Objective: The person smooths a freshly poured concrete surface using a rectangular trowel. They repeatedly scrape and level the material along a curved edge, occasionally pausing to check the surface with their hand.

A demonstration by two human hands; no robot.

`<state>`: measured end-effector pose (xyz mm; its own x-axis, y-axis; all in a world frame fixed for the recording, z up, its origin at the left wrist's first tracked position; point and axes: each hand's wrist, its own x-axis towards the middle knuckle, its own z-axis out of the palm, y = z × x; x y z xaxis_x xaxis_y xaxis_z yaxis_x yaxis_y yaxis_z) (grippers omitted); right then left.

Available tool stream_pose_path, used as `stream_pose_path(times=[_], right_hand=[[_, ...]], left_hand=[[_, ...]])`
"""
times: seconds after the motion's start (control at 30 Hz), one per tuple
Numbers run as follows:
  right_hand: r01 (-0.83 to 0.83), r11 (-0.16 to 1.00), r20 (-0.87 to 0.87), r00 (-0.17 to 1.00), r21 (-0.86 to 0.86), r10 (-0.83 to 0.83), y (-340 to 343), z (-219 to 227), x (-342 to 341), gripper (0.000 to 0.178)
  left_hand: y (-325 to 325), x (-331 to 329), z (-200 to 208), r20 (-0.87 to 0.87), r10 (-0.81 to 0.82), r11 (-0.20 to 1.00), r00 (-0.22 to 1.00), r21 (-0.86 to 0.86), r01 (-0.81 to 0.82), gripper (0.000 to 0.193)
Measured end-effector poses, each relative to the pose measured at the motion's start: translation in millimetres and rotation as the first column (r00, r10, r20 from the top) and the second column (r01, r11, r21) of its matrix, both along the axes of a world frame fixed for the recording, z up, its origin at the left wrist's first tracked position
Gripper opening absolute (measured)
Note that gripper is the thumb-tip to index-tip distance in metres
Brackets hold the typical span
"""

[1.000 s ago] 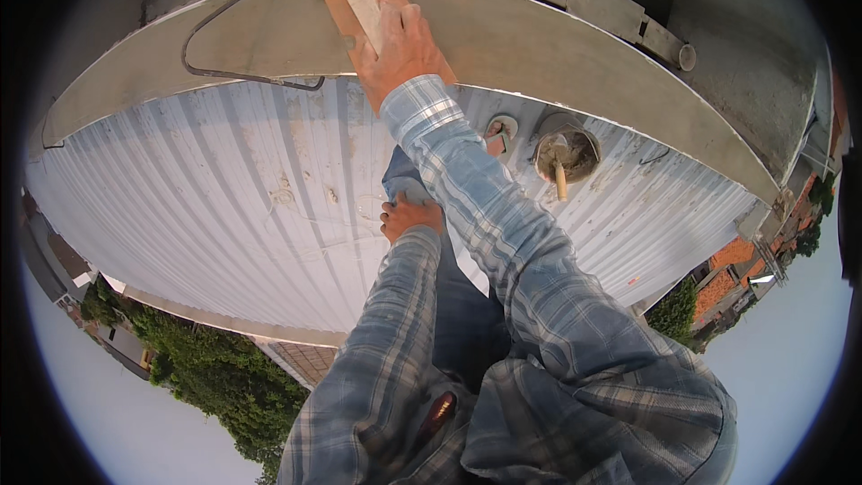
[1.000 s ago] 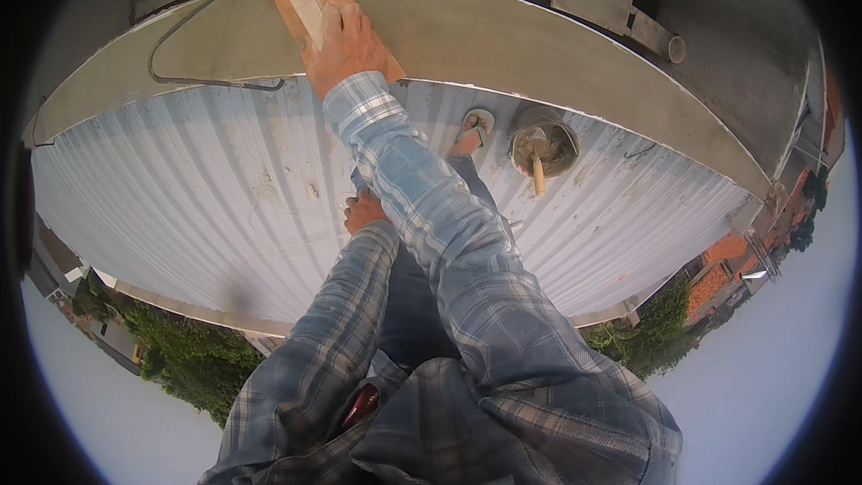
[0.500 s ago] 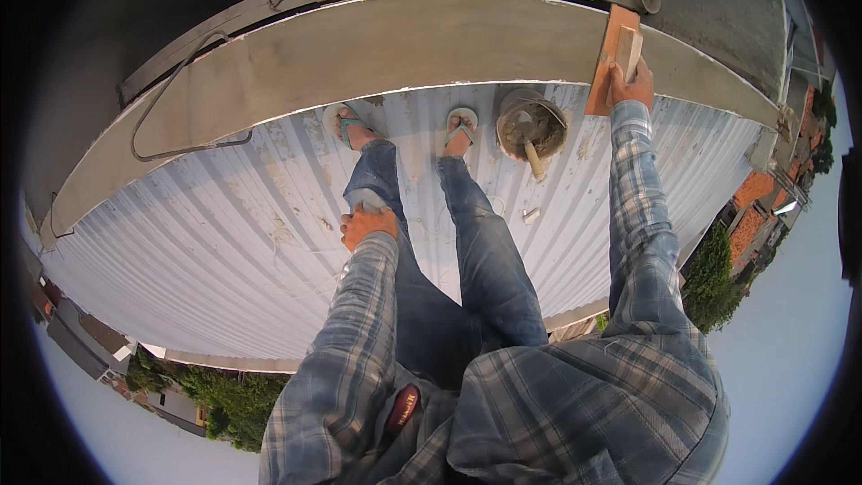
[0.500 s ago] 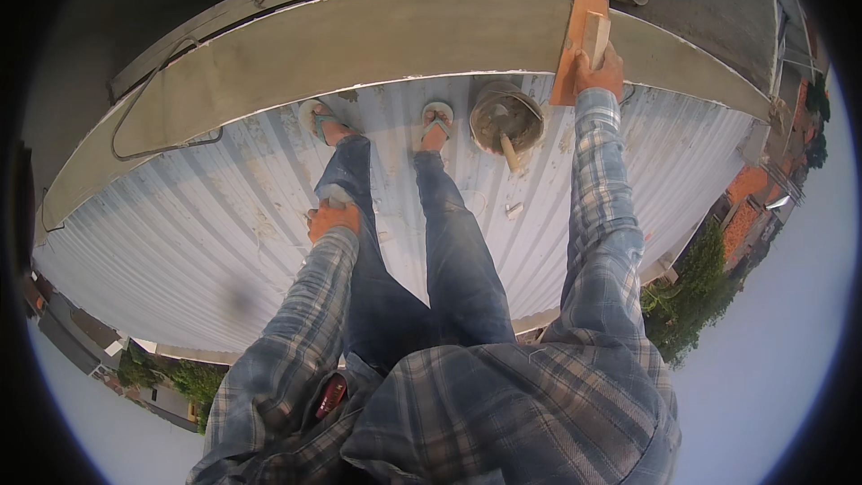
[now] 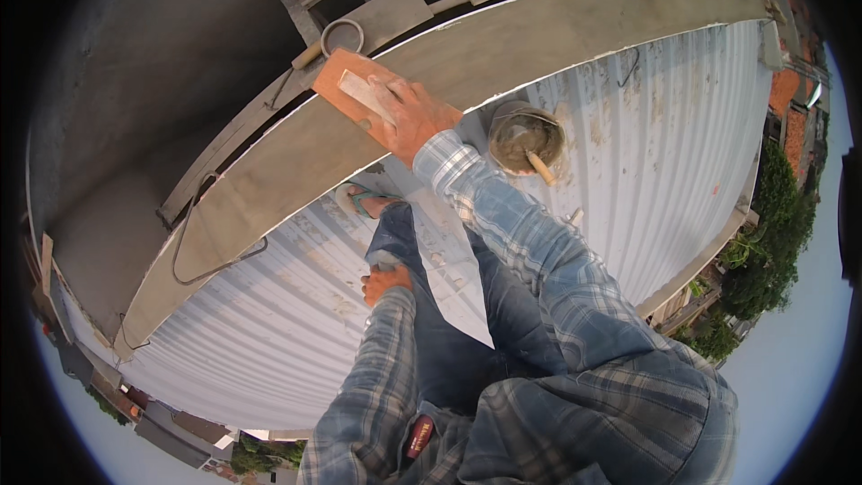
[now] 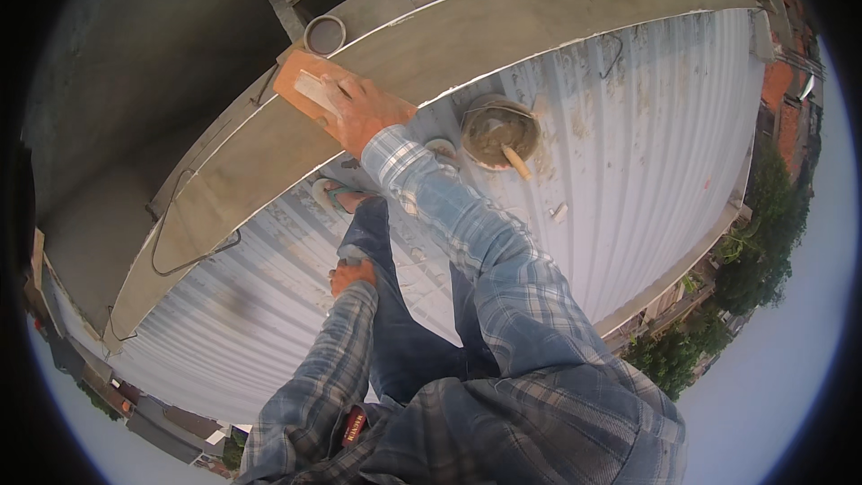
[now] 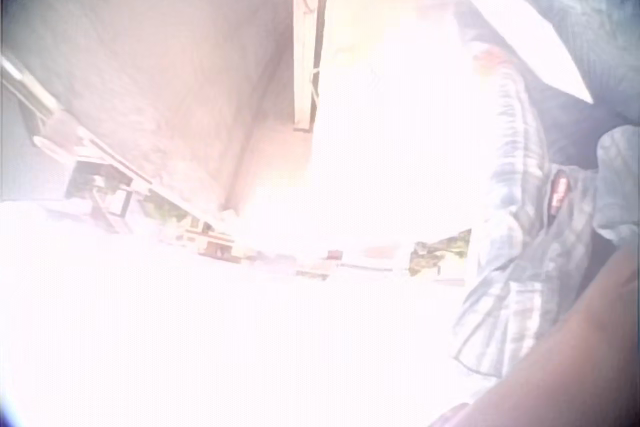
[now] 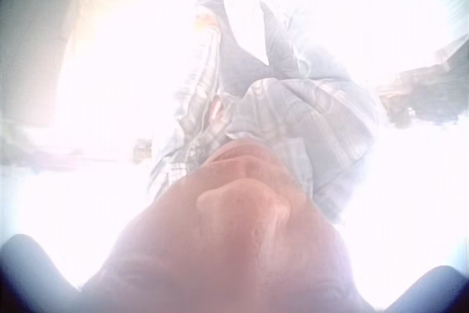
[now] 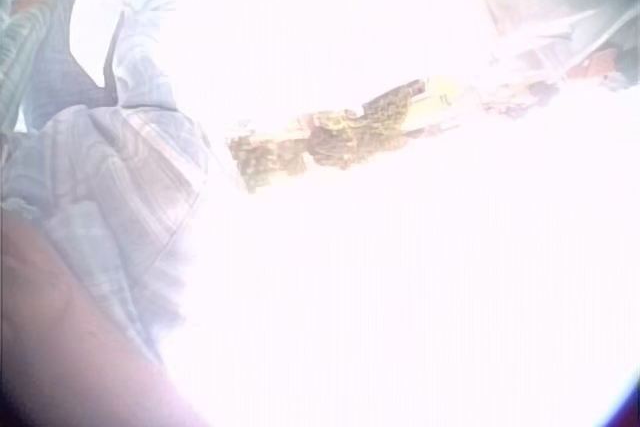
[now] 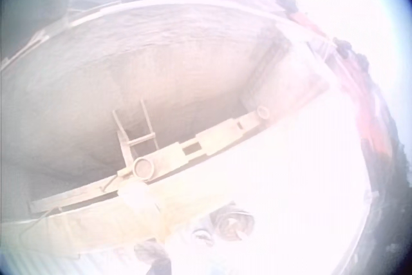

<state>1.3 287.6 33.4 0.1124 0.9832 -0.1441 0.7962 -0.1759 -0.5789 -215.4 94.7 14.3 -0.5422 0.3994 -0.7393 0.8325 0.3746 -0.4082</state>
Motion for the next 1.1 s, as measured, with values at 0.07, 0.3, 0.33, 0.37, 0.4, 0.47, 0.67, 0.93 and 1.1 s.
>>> stream_pose_path(times=[0.07, 0.3, 0.33, 0.37, 0.4, 0.47, 0.67, 0.93, 1.1], right_hand=[[0.266, 0.963, 0.204, 0.941, 0.045, -0.269, -13, 3, 112, 0.064], [0.492, 0.861, 0.264, 0.820, 0.126, -0.507, -22, -21, 203, 0.066], [0.445, 0.888, 0.187, 0.869, 0.114, -0.459, -12, -14, 128, 0.065], [0.408, 0.912, 0.149, 0.899, 0.052, -0.411, -9, -9, 73, 0.066], [0.318, 0.944, 0.099, 0.940, 0.087, -0.325, -6, -10, 15, 0.066], [0.187, 0.981, -0.064, 0.980, -0.047, -0.190, -3, 3, -103, 0.066], [-0.013, 0.998, -0.346, 0.938, -0.065, -0.010, -34, 9, -251, 0.059], [0.382, 0.838, -0.748, 0.399, -0.391, -0.531, -81, 76, -10, 0.054], [0.305, 0.783, -0.839, -0.238, -0.542, -0.488, -104, 110, 45, 0.048]], left_hand=[[-2, -5, 3, 0.042, 0.007, 1.000, 0.999, -0.010, -0.007, 0.060], [-7, -18, 2, 0.108, 0.100, 0.995, 0.989, -0.031, -0.097, 0.063], [-8, -22, 1, 0.099, 0.116, 0.993, 0.988, -0.023, -0.114, 0.063], [-8, -19, 0, 0.108, 0.120, 0.993, 0.987, -0.017, -0.118, 0.063], [-6, -23, 1, 0.103, 0.123, 0.992, 0.987, -0.007, -0.123, 0.064], [-4, -31, 5, 0.136, 0.144, 0.988, 0.980, 0.027, -0.149, 0.061], [-15, -108, -21, 0.475, 0.179, 0.913, 0.862, 0.246, -0.326, 0.061], [11, -207, -3, 0.647, 0.193, 0.735, 0.738, 0.403, -0.546, 0.043], [67, -266, 15, 0.681, 0.203, 0.529, 0.704, 0.529, -0.664, 0.040]])
